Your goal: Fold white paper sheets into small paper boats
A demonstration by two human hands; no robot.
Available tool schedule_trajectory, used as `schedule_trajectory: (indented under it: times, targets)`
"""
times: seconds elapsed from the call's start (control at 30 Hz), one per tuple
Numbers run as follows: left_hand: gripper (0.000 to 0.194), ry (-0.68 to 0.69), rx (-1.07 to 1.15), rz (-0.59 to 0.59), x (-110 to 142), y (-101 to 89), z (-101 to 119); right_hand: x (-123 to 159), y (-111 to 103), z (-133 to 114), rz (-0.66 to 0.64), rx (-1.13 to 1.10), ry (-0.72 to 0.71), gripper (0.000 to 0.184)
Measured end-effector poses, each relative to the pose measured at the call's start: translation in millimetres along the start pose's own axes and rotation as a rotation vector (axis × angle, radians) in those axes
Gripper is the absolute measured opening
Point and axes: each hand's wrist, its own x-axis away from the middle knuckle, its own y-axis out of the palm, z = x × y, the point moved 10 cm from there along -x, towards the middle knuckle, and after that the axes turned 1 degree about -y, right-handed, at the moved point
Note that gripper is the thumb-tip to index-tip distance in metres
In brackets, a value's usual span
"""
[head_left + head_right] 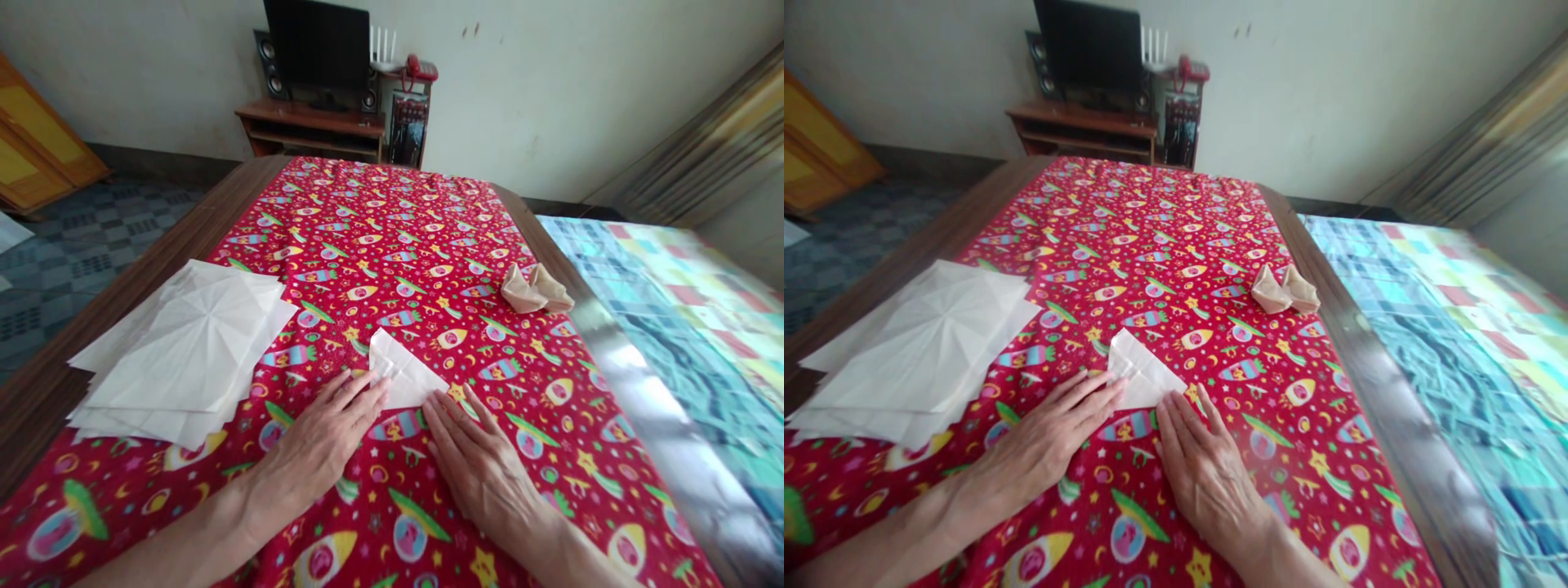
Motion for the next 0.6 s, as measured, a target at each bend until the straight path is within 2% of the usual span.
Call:
schedule_trajectory:
  times: [0.13,0.37,0.5,0.6]
  targets:
    - [0.06,0.01,0.009,0.002,-0.5,-0.8,-0.9,-1.1,1.7,-4.0,0.027,0.029,-0.016,0.038]
    - [0.055,0.071,0.028,0.015,-7.3,0.4,5.4,-5.4,5.0,-7.5,0.115,0.062,-0.039,0.031]
    - [0.058,0.064,0.078,0.025,-8.6,-6.0,5.9,-8.9,-8.1,7.2,0.208,-0.036,0.026,0.022]
    - [0.046,0.063,0.15,0.039,-17.0,-15.1,4.7,-11.8,-9.5,28.0,0.191,-0.103,0.138,0.022]
